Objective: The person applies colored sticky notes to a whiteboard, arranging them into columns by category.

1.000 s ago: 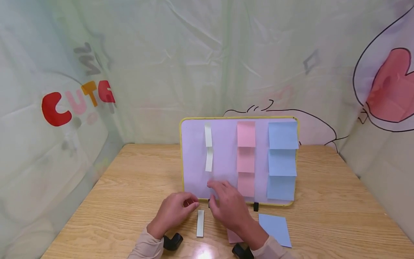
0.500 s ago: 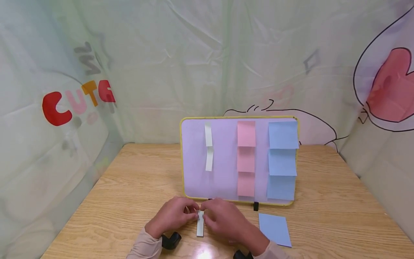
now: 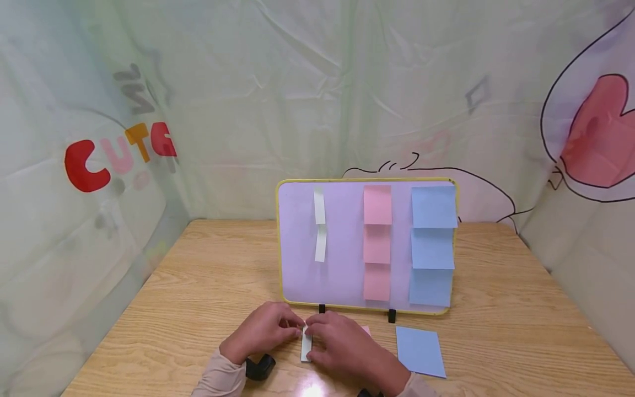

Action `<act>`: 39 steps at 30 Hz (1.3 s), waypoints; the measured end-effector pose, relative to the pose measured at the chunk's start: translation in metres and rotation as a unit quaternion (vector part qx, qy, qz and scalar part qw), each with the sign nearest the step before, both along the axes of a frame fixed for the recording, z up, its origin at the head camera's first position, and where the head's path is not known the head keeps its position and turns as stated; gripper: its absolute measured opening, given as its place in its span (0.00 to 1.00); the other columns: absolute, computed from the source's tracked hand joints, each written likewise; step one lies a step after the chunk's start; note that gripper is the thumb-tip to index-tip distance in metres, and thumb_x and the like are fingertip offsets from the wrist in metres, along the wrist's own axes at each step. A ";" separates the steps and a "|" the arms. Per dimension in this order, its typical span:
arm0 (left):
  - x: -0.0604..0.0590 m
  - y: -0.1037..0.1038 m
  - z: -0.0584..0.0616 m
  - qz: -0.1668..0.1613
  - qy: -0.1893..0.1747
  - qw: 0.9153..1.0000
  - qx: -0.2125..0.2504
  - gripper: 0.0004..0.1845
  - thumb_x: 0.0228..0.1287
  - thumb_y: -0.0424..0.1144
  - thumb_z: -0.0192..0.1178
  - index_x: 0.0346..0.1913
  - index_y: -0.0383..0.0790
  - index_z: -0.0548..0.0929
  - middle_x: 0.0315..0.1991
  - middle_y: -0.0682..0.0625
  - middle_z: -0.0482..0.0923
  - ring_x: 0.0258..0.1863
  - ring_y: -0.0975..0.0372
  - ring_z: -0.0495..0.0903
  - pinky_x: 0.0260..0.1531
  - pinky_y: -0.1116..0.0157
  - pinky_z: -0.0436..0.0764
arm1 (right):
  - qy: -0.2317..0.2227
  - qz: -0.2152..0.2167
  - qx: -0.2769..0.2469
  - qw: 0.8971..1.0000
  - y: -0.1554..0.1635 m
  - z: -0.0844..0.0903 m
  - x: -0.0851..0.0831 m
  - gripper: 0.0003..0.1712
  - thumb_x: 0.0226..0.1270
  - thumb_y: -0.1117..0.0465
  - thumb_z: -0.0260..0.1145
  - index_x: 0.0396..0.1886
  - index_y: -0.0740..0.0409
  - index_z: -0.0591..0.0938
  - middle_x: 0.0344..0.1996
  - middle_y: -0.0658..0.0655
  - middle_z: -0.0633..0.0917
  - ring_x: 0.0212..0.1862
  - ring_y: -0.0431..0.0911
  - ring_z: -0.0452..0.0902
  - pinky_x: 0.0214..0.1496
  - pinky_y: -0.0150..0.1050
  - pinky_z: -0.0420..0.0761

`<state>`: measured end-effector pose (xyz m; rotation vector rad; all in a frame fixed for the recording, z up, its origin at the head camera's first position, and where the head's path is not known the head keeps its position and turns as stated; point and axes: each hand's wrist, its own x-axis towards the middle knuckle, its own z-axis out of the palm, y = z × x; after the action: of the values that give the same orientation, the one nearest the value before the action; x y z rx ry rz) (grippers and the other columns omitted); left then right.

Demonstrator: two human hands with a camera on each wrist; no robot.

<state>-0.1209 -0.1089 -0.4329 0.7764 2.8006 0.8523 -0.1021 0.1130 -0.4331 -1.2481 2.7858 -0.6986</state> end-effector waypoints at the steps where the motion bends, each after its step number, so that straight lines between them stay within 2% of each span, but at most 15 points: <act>1: 0.000 0.000 0.000 0.000 -0.002 1.000 0.003 0.07 0.59 0.39 0.71 0.41 0.49 0.93 0.27 0.67 0.79 0.29 0.76 0.74 0.30 0.74 0.74 | 0.001 -0.001 0.003 1.000 0.000 0.000 0.000 0.16 0.61 0.51 0.74 0.45 0.53 0.87 0.56 0.49 0.83 0.57 0.47 0.78 0.55 0.46 0.79; 7: -0.001 -0.001 -0.002 0.008 -0.008 1.000 0.018 0.07 0.60 0.39 0.70 0.41 0.48 0.93 0.29 0.66 0.82 0.31 0.75 0.75 0.30 0.74 0.74 | -0.005 -0.005 0.020 1.000 0.000 0.001 0.001 0.18 0.58 0.46 0.75 0.44 0.49 0.87 0.57 0.48 0.83 0.56 0.46 0.79 0.55 0.47 0.79; 12: -0.002 -0.001 -0.002 0.009 -0.008 1.000 0.019 0.06 0.61 0.41 0.69 0.40 0.49 0.93 0.32 0.66 0.84 0.33 0.75 0.76 0.32 0.74 0.74 | 0.007 0.002 0.025 1.000 -0.001 0.002 0.002 0.14 0.58 0.47 0.76 0.39 0.47 0.87 0.57 0.49 0.83 0.56 0.47 0.79 0.53 0.47 0.80; 17: -0.002 -0.001 -0.002 0.002 -0.021 1.000 0.023 0.07 0.62 0.41 0.69 0.41 0.47 0.93 0.32 0.65 0.83 0.33 0.75 0.76 0.33 0.73 0.75 | 0.021 0.011 0.017 1.000 0.000 0.001 0.003 0.10 0.62 0.49 0.73 0.37 0.47 0.87 0.56 0.50 0.83 0.55 0.46 0.80 0.50 0.44 0.81; 21: -0.003 -0.001 -0.003 0.000 -0.031 0.999 0.023 0.07 0.62 0.40 0.69 0.42 0.47 0.92 0.30 0.65 0.82 0.30 0.75 0.76 0.33 0.73 0.76 | 0.029 0.020 0.002 0.999 0.000 0.001 0.003 0.04 0.67 0.55 0.67 0.33 0.46 0.87 0.56 0.52 0.84 0.54 0.45 0.80 0.49 0.43 0.81; 26: -0.002 -0.002 -0.004 -0.004 -0.028 0.999 0.026 0.07 0.61 0.39 0.69 0.41 0.46 0.92 0.28 0.65 0.79 0.29 0.75 0.75 0.32 0.73 0.75 | 0.038 0.019 -0.001 0.999 -0.002 -0.001 0.004 0.09 0.69 0.60 0.64 0.28 0.46 0.85 0.55 0.53 0.84 0.54 0.46 0.81 0.50 0.43 0.81; 28: -0.001 -0.002 -0.004 -0.007 -0.023 0.999 0.028 0.07 0.61 0.38 0.70 0.41 0.46 0.92 0.28 0.65 0.79 0.29 0.75 0.75 0.33 0.73 0.75 | 0.029 0.009 0.002 1.000 -0.004 -0.001 0.004 0.08 0.69 0.60 0.63 0.30 0.47 0.86 0.55 0.52 0.85 0.52 0.44 0.80 0.49 0.42 0.81; 30: 0.000 -0.002 -0.003 -0.011 -0.019 0.999 0.029 0.07 0.61 0.39 0.70 0.41 0.46 0.91 0.28 0.65 0.79 0.29 0.74 0.75 0.33 0.73 0.75 | 0.013 -0.006 0.001 1.000 -0.005 0.000 0.003 0.06 0.68 0.61 0.64 0.37 0.51 0.87 0.47 0.48 0.86 0.46 0.40 0.80 0.44 0.39 0.81; 35: -0.001 -0.003 -0.003 -0.015 -0.027 0.999 0.036 0.06 0.61 0.39 0.70 0.41 0.45 0.90 0.29 0.65 0.78 0.31 0.74 0.75 0.34 0.73 0.76 | -0.027 -0.043 -0.014 0.999 -0.006 0.001 0.002 0.19 0.63 0.61 0.66 0.54 0.59 0.84 0.29 0.35 0.77 0.36 0.34 0.72 0.36 0.34 0.76; 39: -0.001 -0.003 -0.002 -0.019 -0.046 0.998 0.045 0.08 0.60 0.39 0.71 0.42 0.44 0.89 0.30 0.64 0.78 0.31 0.73 0.76 0.35 0.72 0.77 | -0.049 -0.053 -0.029 0.997 -0.005 0.001 0.001 0.16 0.62 0.61 0.67 0.49 0.55 0.86 0.30 0.34 0.77 0.35 0.34 0.71 0.36 0.35 0.75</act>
<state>-0.1214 -0.1123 -0.4347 0.7785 2.6762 0.9873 -0.1014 0.1076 -0.4323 -1.0492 2.7878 -0.8288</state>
